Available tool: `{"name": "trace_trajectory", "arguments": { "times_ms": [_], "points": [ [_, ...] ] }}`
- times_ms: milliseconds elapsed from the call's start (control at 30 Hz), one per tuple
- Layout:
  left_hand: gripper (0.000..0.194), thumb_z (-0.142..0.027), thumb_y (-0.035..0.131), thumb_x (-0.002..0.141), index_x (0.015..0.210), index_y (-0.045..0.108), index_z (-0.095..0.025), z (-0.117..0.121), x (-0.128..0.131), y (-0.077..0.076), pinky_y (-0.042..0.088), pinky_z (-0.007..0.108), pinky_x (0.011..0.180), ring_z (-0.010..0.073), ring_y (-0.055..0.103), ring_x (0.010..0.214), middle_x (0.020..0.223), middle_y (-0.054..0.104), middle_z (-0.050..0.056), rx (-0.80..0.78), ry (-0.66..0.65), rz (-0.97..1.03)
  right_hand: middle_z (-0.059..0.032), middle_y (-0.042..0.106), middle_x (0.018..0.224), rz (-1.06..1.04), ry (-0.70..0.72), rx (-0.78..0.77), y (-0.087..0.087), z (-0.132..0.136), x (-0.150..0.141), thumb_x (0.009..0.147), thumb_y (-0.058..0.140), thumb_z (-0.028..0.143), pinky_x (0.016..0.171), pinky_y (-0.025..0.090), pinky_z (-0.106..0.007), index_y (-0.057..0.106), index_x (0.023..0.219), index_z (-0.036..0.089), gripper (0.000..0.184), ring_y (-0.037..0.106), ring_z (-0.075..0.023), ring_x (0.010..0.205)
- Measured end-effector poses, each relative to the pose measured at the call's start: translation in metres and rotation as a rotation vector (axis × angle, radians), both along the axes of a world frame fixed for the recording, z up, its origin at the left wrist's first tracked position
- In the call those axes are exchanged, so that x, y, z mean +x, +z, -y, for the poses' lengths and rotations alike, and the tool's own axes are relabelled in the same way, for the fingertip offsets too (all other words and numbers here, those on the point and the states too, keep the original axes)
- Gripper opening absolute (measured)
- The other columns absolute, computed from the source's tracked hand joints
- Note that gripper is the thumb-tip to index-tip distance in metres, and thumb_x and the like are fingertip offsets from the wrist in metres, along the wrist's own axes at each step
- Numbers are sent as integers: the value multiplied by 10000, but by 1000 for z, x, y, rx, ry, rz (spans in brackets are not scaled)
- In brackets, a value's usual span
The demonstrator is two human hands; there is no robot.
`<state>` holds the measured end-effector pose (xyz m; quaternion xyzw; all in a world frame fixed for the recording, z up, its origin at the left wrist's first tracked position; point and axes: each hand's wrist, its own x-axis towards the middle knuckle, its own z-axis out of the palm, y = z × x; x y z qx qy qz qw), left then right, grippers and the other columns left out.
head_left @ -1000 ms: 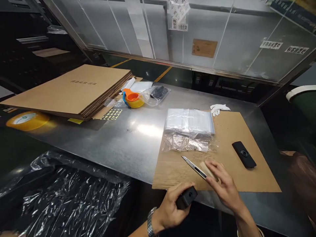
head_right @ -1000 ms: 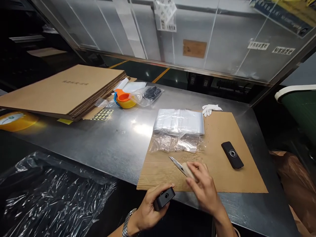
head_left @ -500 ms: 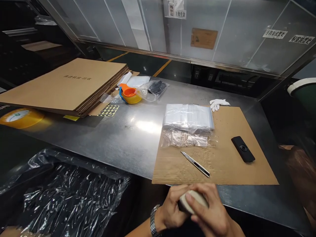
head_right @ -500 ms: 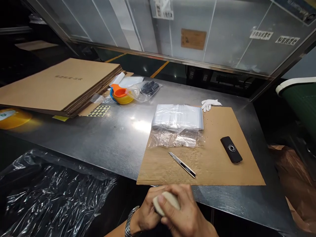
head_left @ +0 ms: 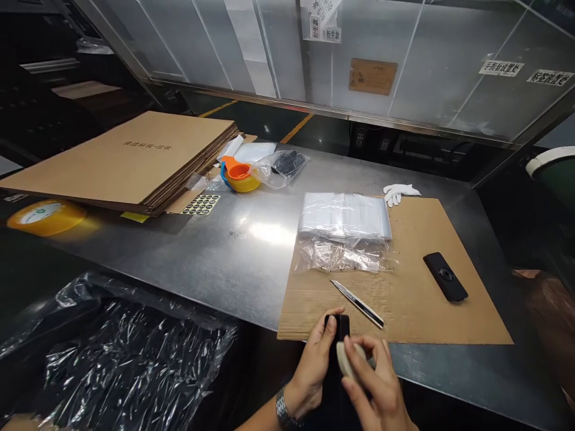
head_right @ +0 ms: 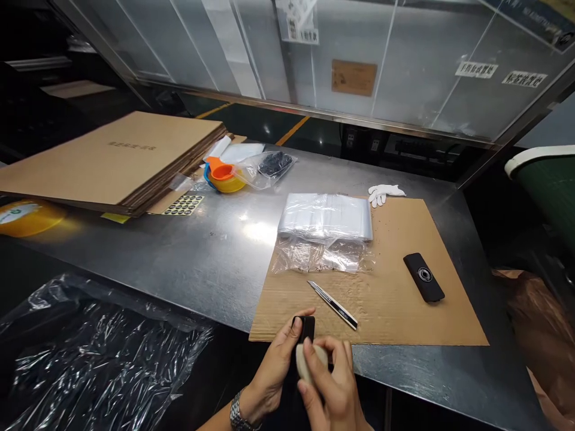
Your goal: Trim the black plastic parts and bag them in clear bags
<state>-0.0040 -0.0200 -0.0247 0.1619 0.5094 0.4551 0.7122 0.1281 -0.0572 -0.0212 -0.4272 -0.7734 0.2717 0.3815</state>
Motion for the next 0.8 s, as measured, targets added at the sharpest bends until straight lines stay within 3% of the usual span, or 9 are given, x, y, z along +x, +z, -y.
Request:
{"name": "trace_trajectory", "arguments": {
  "times_ms": [100,167,267,367,500,567,667,733,800],
  "points": [
    [615,-553,593,726,1235,474,-228,-3,-3,-5,403,224,476,100,485,455,603,526,-40,-96,-36,52,-75,502,1000,49,73,15,2,13,3,869,474,199,752,480,-358,417,1331,311,479,513,-197,841],
    [593,-550,577,742,1236,464,-243,0,-1,-7,387,214,446,89,461,422,593,513,-50,-87,-59,35,-67,504,995,62,96,-19,5,14,9,869,485,206,745,484,-352,447,1305,339,457,514,-193,830],
    [447,-534,537,785,1082,576,-203,8,6,-2,468,257,679,143,592,703,834,615,27,-17,-46,63,-91,469,1082,79,87,-81,12,3,17,878,452,177,806,464,-399,386,1350,296,492,486,-223,947],
    [579,-642,397,794,1093,589,-185,16,11,5,375,362,950,239,545,1030,1064,613,89,46,-134,300,-98,441,1137,9,1,-168,15,-11,15,888,453,174,855,445,-403,363,1362,275,493,459,-229,1033],
    [631,-624,485,760,1201,546,-176,23,7,5,292,379,1025,258,491,1129,1164,579,113,130,-303,398,-75,456,1136,-166,-77,-258,6,-18,3,916,437,214,879,443,-369,423,1320,303,414,474,-204,1043],
    [569,-524,565,771,1230,514,-192,24,2,1,375,373,946,236,570,1008,1109,601,110,116,-382,389,-71,462,1121,-179,-120,-269,1,-18,3,918,439,224,880,443,-373,448,1301,308,392,474,-204,1044],
    [599,-516,616,733,1225,499,-194,25,-3,-5,487,306,641,176,628,650,872,641,80,60,-466,452,-77,460,1114,-124,-175,-283,-2,-18,9,921,428,224,878,445,-386,457,1297,295,384,466,-211,1051],
    [605,-564,563,748,1201,511,-167,24,-3,-7,448,254,497,144,583,500,712,622,51,14,-435,477,-87,455,1119,-61,-185,-245,-1,-15,12,917,421,205,869,448,-395,446,1308,281,399,460,-218,1051],
    [594,-572,493,792,1211,503,-151,19,-1,-7,450,258,514,148,586,513,692,627,57,-37,-312,481,-101,442,1126,10,-144,-133,2,-9,11,895,443,174,839,459,-399,423,1329,257,442,457,-228,1032]
  ]
}}
